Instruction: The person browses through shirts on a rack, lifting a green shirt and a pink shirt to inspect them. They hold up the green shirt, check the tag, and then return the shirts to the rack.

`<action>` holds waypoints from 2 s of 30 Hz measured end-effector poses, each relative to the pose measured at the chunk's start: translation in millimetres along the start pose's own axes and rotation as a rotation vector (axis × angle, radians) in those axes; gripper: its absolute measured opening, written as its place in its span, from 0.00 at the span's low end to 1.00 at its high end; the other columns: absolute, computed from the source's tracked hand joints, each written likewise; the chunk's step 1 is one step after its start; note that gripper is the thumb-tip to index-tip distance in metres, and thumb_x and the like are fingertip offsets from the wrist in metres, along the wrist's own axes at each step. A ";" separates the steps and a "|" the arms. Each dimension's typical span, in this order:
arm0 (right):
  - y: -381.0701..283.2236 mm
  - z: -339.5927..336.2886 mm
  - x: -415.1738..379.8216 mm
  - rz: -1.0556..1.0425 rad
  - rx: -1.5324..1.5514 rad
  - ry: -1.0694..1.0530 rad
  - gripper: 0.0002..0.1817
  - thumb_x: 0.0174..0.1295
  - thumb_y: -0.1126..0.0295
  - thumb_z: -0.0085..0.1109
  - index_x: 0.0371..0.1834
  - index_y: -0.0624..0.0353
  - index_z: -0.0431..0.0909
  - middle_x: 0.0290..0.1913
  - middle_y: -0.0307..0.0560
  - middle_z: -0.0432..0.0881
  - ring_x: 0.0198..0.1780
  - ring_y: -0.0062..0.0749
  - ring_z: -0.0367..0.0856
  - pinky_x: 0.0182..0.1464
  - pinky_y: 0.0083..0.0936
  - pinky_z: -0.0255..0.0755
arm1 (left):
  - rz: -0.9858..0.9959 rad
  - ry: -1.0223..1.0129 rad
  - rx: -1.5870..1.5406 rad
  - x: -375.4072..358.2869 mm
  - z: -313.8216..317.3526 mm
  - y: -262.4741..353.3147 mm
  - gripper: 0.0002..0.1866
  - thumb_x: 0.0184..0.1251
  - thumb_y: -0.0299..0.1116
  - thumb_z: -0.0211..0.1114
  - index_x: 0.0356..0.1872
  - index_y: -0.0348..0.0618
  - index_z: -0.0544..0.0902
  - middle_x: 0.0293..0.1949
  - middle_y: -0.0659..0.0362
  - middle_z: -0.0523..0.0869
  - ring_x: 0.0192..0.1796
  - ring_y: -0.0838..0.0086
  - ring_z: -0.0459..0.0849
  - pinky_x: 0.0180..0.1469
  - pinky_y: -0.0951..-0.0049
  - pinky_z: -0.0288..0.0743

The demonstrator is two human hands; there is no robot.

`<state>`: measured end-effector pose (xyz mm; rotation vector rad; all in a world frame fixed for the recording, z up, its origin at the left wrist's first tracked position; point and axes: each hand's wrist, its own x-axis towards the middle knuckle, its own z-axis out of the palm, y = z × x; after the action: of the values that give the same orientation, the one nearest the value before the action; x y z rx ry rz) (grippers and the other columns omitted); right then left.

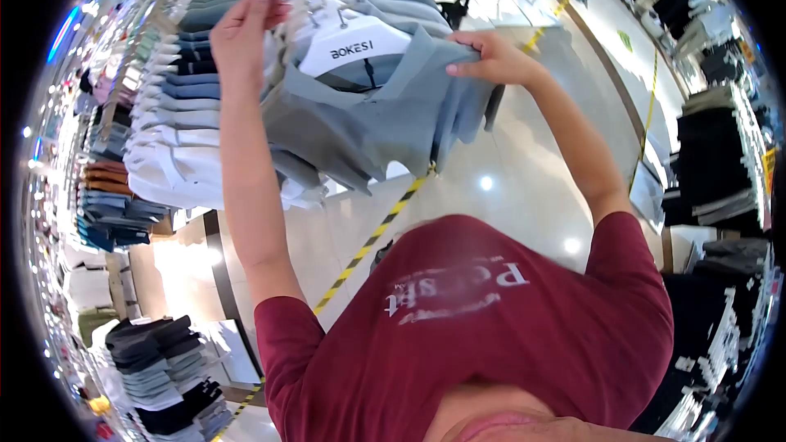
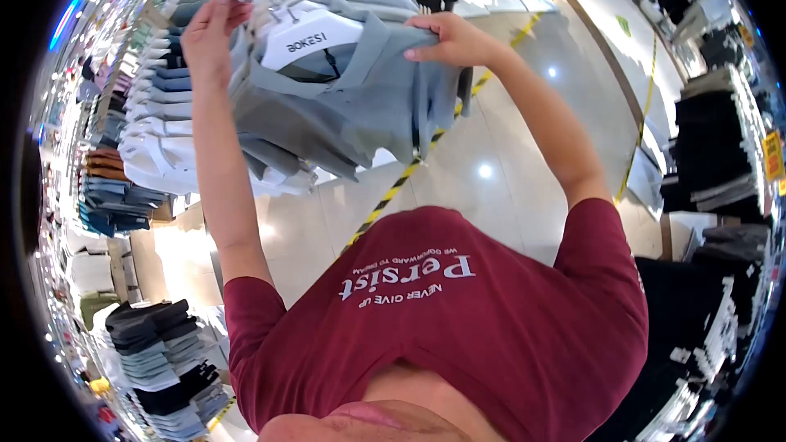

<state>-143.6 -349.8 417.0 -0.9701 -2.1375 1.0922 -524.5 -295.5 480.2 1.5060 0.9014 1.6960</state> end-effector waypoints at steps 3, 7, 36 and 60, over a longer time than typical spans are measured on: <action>21.6 4.4 -13.9 0.024 0.058 -0.010 0.21 0.69 0.66 0.71 0.62 0.60 0.80 0.51 0.34 0.84 0.55 0.19 0.77 0.61 0.21 0.70 | -0.008 0.014 -0.018 1.2 -6.7 -4.5 0.15 0.80 0.32 0.64 0.54 0.29 0.86 0.43 0.49 0.91 0.42 0.68 0.91 0.52 0.68 0.87; 32.0 4.2 -25.8 0.055 0.066 0.045 0.24 0.69 0.59 0.72 0.62 0.61 0.81 0.50 0.36 0.85 0.52 0.19 0.78 0.60 0.21 0.71 | 0.060 0.008 0.009 2.5 -7.2 -2.3 0.12 0.78 0.30 0.66 0.50 0.27 0.86 0.42 0.46 0.91 0.42 0.65 0.91 0.50 0.65 0.88; 6.0 1.3 4.0 0.021 0.124 -0.025 0.22 0.69 0.66 0.69 0.64 0.61 0.80 0.55 0.38 0.84 0.57 0.21 0.77 0.63 0.23 0.71 | 0.291 0.005 0.859 -113.2 -19.5 -10.7 0.14 0.68 0.36 0.74 0.49 0.38 0.89 0.44 0.52 0.90 0.47 0.57 0.88 0.52 0.65 0.79; 45.5 60.2 -2.7 0.178 -0.005 0.374 0.26 0.61 0.59 0.77 0.58 0.61 0.81 0.48 0.43 0.87 0.51 0.28 0.84 0.56 0.28 0.76 | 0.395 0.319 1.182 -156.4 -75.2 -57.7 0.23 0.59 0.28 0.75 0.57 0.46 0.85 0.52 0.51 0.87 0.56 0.52 0.83 0.60 0.56 0.74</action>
<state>-169.8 -360.2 347.0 -1.2758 -1.7785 0.9015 -582.1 -402.4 343.5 2.2710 2.1312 1.7605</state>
